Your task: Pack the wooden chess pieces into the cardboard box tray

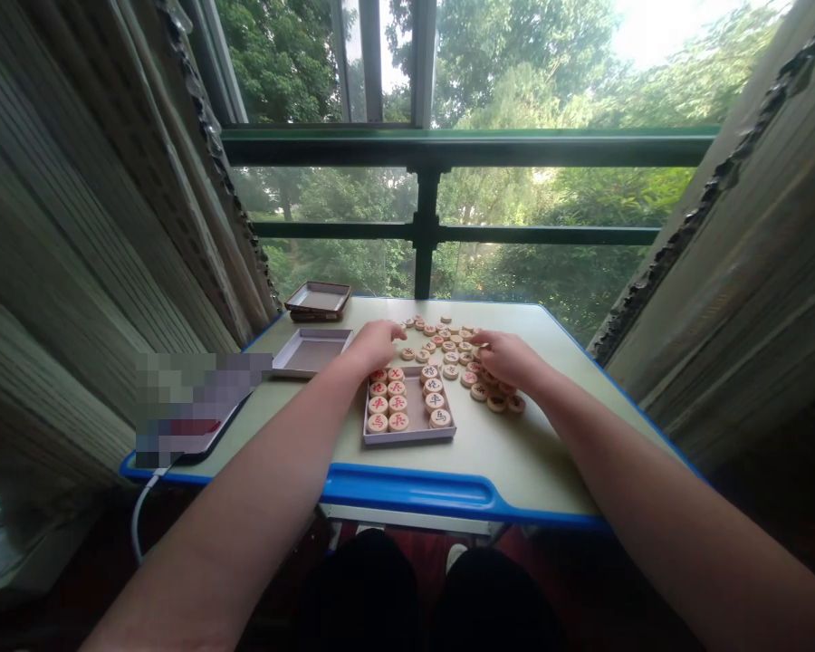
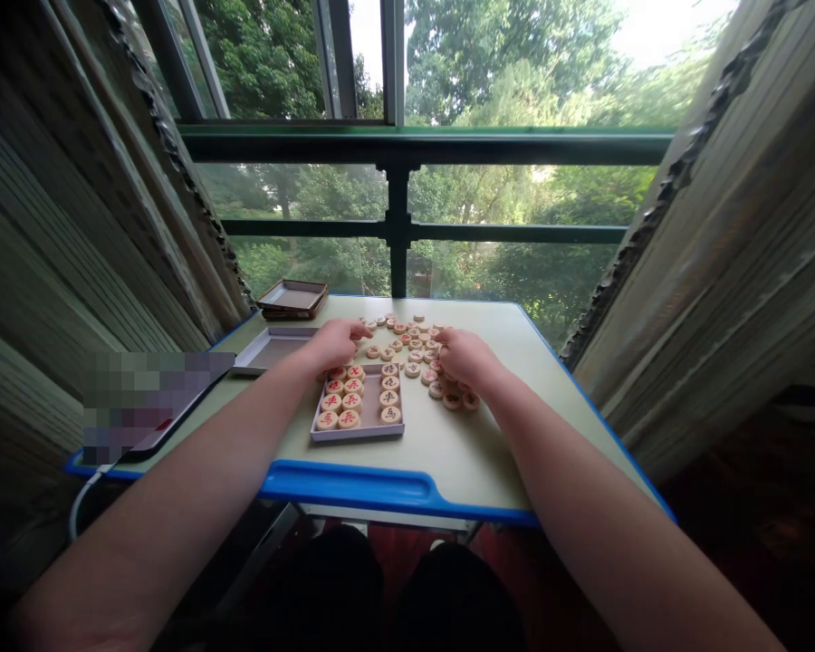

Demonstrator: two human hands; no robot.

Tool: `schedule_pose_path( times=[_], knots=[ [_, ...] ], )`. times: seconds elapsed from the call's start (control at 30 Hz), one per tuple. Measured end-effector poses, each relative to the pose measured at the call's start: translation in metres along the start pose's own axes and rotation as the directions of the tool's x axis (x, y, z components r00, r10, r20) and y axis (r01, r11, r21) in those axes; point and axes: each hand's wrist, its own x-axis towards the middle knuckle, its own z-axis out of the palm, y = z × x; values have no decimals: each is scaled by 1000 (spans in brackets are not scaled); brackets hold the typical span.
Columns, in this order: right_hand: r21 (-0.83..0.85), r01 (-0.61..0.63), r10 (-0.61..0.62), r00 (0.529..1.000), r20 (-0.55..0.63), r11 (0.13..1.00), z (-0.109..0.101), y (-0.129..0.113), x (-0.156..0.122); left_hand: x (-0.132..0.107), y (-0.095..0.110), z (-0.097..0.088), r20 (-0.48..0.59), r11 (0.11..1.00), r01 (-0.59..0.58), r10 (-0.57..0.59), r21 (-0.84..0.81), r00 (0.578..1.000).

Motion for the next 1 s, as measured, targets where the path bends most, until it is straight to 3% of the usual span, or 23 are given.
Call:
schedule_pose_path(
  times=[0.3,0.53,0.6,0.7,0.87,1.0],
  knots=[
    [31,31,-30,999,-38,999,-5,-1,-2,-18,19,-9,66,996,-33,38,-85,997],
    [-80,69,-67,997,24,994,-7,5,0,-18,23,-9,131,996,-82,79,18,988],
    [-82,104,-101,994,32,991,-5,4,-2,-18,22,-8,134,995,-102,99,22,986],
    [-67,179,-182,982,-51,982,0,-2,-4,-16,20,-5,129,992,-128,128,-9,983],
    [-28,469,-470,881,-58,883,13,-17,-8,-11,16,-1,178,956,-257,279,-138,944],
    [-24,481,-482,875,-41,876,16,-21,-7,-9,16,1,182,956,-258,280,-139,942]
  ],
)
